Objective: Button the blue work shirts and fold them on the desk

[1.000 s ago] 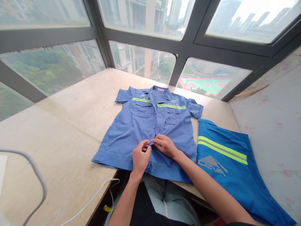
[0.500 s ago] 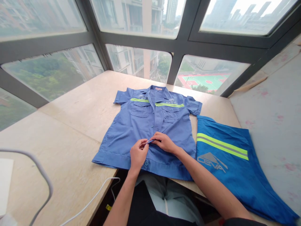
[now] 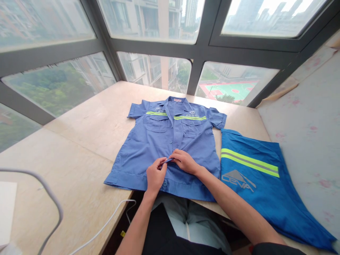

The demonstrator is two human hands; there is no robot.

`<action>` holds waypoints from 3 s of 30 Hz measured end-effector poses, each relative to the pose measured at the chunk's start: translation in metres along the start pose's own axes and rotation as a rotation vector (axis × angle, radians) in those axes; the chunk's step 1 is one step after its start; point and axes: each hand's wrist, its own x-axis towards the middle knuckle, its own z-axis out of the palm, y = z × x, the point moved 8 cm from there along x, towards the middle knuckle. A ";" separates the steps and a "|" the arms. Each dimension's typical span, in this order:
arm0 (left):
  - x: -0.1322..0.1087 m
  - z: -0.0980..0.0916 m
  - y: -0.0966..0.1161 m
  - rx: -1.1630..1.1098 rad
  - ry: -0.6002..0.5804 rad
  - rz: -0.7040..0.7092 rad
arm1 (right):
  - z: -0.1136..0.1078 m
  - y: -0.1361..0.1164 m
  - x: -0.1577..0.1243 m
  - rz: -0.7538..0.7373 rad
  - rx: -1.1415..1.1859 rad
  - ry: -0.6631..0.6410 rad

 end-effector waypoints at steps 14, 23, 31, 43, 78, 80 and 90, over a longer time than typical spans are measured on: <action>-0.007 0.000 0.002 0.092 0.016 0.177 | -0.006 -0.009 -0.002 -0.042 0.037 0.024; -0.008 -0.002 0.005 0.057 0.062 0.188 | -0.005 -0.005 -0.003 -0.018 0.095 0.027; -0.003 -0.003 -0.002 -0.030 0.028 0.031 | -0.006 0.001 -0.002 0.043 0.212 0.012; -0.005 -0.005 0.001 -0.076 0.060 0.099 | -0.006 -0.005 -0.001 0.009 0.165 -0.012; 0.006 -0.004 0.000 -0.015 0.060 -0.050 | -0.006 -0.020 -0.007 -0.062 -0.184 0.063; 0.007 -0.004 0.000 0.003 0.055 -0.047 | -0.006 -0.020 -0.006 -0.062 -0.217 0.069; -0.005 -0.005 0.014 0.296 0.030 0.277 | 0.002 -0.025 -0.006 -0.132 -0.284 0.016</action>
